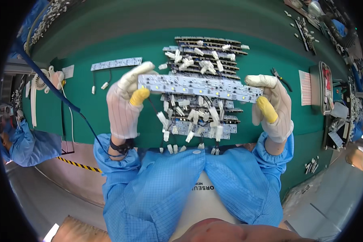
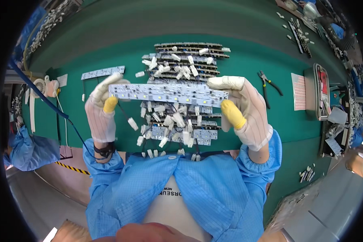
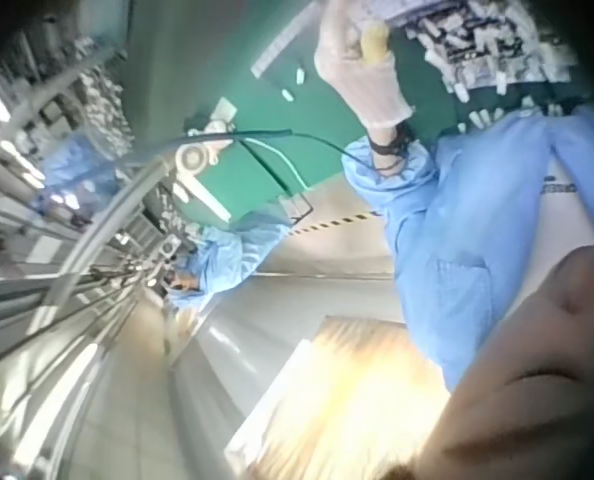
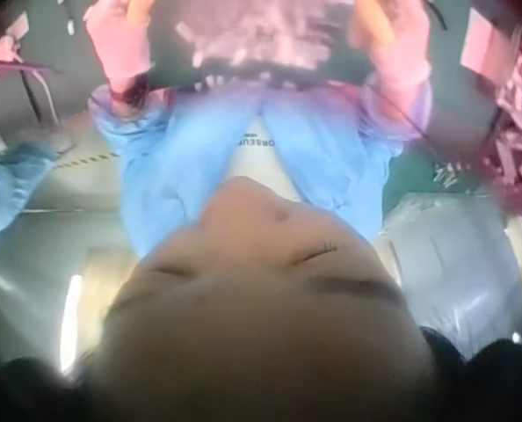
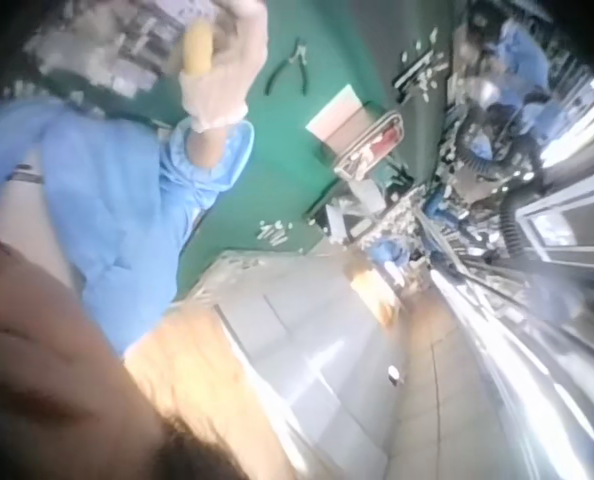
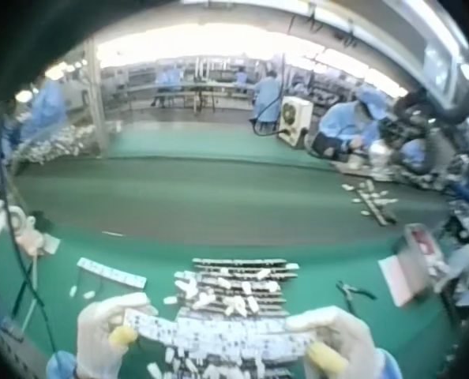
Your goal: Inspecting and trimming LED strip circuit boards at a manual assembly station.
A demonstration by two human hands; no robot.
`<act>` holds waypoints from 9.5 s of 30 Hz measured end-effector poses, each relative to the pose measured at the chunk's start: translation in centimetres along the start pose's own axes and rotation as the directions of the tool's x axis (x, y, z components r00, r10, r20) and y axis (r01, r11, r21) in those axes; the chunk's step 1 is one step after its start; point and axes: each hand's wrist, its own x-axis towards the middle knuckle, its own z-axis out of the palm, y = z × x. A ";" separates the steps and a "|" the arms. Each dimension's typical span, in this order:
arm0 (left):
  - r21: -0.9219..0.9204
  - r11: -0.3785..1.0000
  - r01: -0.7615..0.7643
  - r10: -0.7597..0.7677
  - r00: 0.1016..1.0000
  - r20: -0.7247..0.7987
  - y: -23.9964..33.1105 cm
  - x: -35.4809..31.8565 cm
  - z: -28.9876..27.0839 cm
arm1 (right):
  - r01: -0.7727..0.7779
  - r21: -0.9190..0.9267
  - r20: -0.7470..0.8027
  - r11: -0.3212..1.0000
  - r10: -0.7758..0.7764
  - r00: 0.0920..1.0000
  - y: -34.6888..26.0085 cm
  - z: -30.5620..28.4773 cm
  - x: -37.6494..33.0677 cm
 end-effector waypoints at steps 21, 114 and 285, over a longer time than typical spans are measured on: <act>0.140 0.988 0.064 -0.067 0.998 0.017 0.1 1.0 0.2 | -0.006 0.035 0.094 0.999 0.002 0.996 -0.3 -0.5 0.2; 0.914 0.322 -0.248 0.039 0.968 0.249 -9.8 5.7 -8.5 | -0.026 -0.261 0.032 0.965 0.035 0.999 2.5 -1.2 9.3; -0.337 0.941 -0.004 0.006 1.000 0.006 -0.5 -2.1 2.5 | -0.251 -0.028 0.230 0.968 0.250 0.940 2.4 2.3 -1.0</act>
